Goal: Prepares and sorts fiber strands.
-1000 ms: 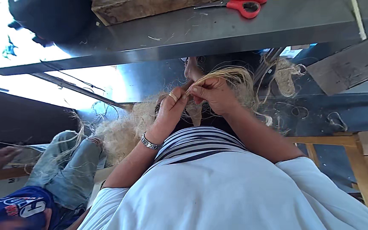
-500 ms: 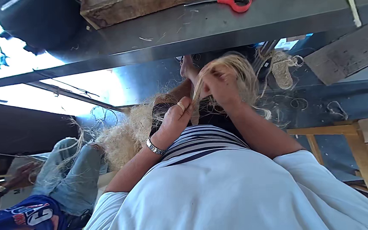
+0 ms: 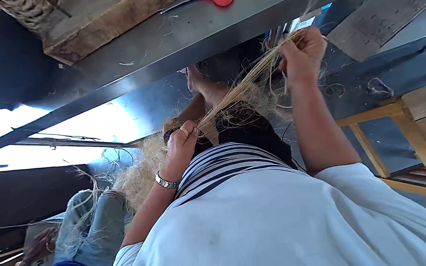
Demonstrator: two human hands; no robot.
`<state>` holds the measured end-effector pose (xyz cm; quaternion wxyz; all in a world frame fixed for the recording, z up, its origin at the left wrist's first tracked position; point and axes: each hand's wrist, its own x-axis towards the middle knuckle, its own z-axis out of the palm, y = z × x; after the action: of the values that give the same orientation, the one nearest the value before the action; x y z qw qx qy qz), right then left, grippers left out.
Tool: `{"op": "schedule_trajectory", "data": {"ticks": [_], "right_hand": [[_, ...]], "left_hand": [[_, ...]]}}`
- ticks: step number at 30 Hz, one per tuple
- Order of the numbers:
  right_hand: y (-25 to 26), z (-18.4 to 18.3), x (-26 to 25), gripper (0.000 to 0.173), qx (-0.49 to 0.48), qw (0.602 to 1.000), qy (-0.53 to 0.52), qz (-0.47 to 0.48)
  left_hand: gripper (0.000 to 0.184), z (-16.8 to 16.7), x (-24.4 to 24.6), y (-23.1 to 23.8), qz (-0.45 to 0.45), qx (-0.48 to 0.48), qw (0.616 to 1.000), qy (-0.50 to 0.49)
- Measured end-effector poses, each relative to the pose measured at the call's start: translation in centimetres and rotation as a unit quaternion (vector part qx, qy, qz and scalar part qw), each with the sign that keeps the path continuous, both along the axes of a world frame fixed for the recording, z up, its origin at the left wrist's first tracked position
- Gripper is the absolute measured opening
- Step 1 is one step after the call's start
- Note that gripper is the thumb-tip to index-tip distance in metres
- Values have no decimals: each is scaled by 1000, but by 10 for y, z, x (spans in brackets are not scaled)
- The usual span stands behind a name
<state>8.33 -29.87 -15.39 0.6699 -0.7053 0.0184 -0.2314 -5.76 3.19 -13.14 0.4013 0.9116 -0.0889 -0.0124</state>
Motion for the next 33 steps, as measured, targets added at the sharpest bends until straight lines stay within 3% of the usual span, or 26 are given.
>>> {"op": "schedule_trajectory", "data": {"ticks": [3,5,7,9,11,13,15,18,21,25,28,31,33], "right_hand": [[-61,-10,-7,30,-76,989,74,-99],[-105,-22,-11,39,-48,973,136,-179],[-114,-15,-20,44,-35,974,110,-194],[-77,4,-38,26,-38,994,18,-100],[-18,27,-62,10,-66,992,-33,103],[46,40,-83,16,-82,948,1,306],[96,36,-87,21,-35,904,69,421],[136,23,-81,1,122,878,139,442],[151,14,-80,14,187,877,122,426],[152,12,-89,15,163,878,145,426],[153,16,-91,11,178,873,147,429],[153,23,-90,14,146,888,132,416],[148,25,-85,13,86,928,80,353]], "left_hand": [[25,2,-1,15,27,0,1000,15],[22,-2,2,25,80,-45,995,44],[19,-4,12,20,126,-103,984,67],[18,-1,15,8,134,-145,977,74],[17,2,19,-5,101,-205,972,58],[18,9,20,-18,70,-261,961,60],[19,13,18,-27,56,-294,952,58],[18,10,13,-26,50,-281,958,31],[18,6,9,-18,54,-277,959,27],[20,4,9,-14,97,-307,947,-2],[18,0,7,-20,81,-297,952,-5],[17,-4,6,-23,40,-236,971,-21],[19,-3,7,-20,23,-155,988,-16]]}}
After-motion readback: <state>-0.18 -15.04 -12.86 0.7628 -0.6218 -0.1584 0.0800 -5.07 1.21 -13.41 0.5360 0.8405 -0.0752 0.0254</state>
